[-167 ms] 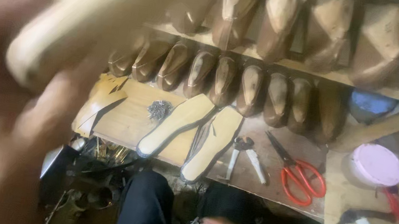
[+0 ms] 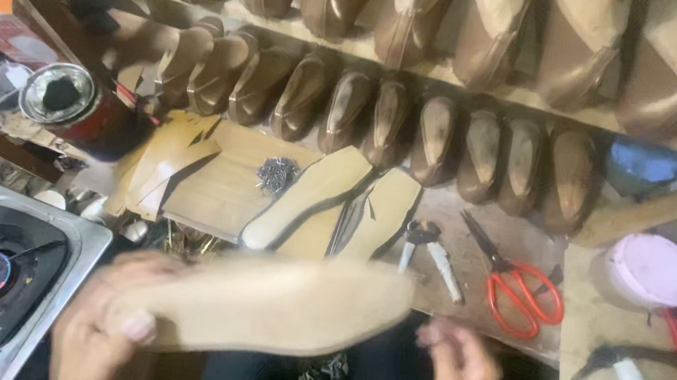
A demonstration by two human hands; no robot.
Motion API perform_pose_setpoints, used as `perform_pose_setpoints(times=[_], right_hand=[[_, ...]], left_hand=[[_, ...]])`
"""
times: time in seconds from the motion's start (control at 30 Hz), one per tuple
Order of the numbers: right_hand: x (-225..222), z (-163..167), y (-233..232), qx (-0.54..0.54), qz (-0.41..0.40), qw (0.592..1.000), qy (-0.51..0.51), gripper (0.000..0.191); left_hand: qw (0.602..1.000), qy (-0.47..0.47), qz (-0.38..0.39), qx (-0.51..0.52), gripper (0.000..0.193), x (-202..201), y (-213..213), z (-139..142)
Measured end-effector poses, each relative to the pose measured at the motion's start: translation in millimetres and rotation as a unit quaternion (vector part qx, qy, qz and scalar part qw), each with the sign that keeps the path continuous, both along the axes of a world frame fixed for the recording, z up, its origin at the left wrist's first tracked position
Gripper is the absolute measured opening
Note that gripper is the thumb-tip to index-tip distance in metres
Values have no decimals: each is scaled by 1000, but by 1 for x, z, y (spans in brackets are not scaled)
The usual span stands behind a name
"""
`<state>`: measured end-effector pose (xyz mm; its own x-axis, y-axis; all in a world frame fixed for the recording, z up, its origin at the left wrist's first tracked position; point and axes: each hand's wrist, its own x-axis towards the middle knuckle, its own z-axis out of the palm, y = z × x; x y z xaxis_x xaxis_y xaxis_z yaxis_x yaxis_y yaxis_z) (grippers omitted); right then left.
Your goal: The person assembles shoe soles by hand, using a hammer to drive nails into the sole and a pair of scissors to trim excess material. The person works on multiple soles, placing them on a workbench and handling them one at a time.
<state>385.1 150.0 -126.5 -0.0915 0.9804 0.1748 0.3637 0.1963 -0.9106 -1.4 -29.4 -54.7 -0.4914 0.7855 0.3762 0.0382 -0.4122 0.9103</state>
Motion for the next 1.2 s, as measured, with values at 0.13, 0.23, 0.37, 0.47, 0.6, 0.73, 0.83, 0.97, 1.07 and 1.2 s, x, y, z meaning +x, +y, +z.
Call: perform_pose_setpoints(times=[0.13,0.23,0.37,0.47,0.6,0.73,0.83,0.97,1.07,1.2], right_hand=[[-31,68,32,75,45,994,-63,24],[-83,88,25,118,196,944,-239,39],[-135,67,38,261,328,861,-288,64],[-140,51,50,255,360,838,-321,58],[-127,36,58,280,388,822,-309,44],[-125,43,63,270,362,862,-231,32],[-120,59,62,263,301,900,-176,28],[-103,77,59,252,184,941,-134,27],[-79,90,59,324,89,934,-122,25],[-38,104,63,338,-132,928,-82,28]], left_hand=[[981,-55,-98,-158,41,57,-12,-116],[955,-94,-135,-249,36,71,-32,-168],[928,-38,-184,-321,34,53,-23,-163],[859,210,-140,-446,46,49,-17,-112],[842,301,-102,-436,40,59,2,-60],[898,331,-90,-276,38,70,32,-41],[904,392,-83,-148,41,87,65,-38],[872,478,-92,-59,49,110,110,-43],[844,531,-43,-52,52,115,130,-51],[815,572,-21,-88,47,109,140,-64]])
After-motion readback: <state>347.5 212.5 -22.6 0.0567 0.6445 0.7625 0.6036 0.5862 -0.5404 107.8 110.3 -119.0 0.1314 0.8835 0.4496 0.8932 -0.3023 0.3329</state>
